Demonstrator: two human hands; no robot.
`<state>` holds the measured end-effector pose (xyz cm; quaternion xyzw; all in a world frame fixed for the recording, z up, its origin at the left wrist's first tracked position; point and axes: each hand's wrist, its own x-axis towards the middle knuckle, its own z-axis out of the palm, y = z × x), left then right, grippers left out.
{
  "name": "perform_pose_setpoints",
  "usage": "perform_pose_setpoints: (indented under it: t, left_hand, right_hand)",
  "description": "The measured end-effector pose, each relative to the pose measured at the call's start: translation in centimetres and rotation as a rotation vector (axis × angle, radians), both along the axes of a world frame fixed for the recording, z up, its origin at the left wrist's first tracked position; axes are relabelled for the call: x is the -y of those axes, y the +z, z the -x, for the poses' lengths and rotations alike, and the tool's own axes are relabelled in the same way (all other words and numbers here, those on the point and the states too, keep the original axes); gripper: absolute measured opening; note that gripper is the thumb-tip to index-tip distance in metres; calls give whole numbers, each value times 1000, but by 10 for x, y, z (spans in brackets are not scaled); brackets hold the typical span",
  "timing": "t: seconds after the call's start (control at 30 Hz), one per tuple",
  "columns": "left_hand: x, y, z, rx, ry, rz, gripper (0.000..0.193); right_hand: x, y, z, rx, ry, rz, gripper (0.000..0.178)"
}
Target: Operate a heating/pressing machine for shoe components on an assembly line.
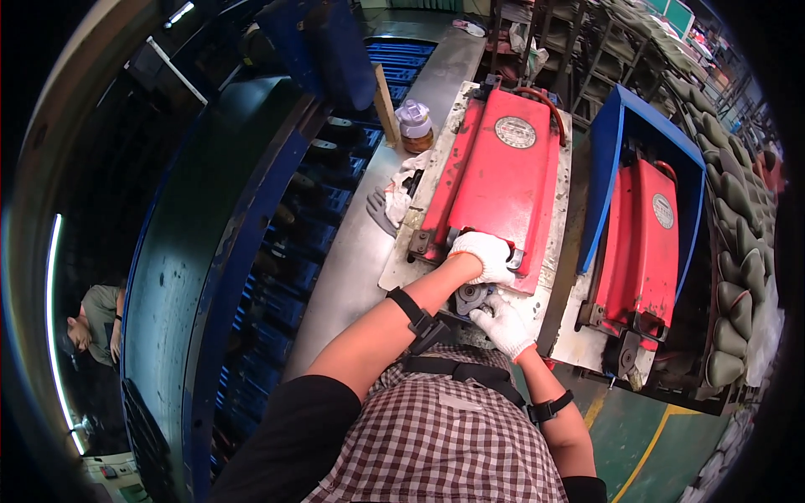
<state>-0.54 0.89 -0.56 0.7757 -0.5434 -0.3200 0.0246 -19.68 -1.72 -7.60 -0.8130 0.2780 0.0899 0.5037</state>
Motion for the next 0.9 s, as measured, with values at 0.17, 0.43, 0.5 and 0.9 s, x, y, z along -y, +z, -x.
perform_pose_setpoints:
  t: [0.17,0.43,0.5,0.9]
  left_hand:
    - [0,-1,0,1,0,-5,58]
    - [0,0,0,10,-15,2,57]
    - [0,2,0,9,-21,9,58]
    - [-1,0,0,41,-65,54,65]
  right_hand:
    - [0,0,0,-4,-1,19,47]
    - [-3,-9,0,-16,-61,13,47]
    - [-4,-8,0,7,-63,47,48]
    - [-11,-16,3,-22,-191,2,56]
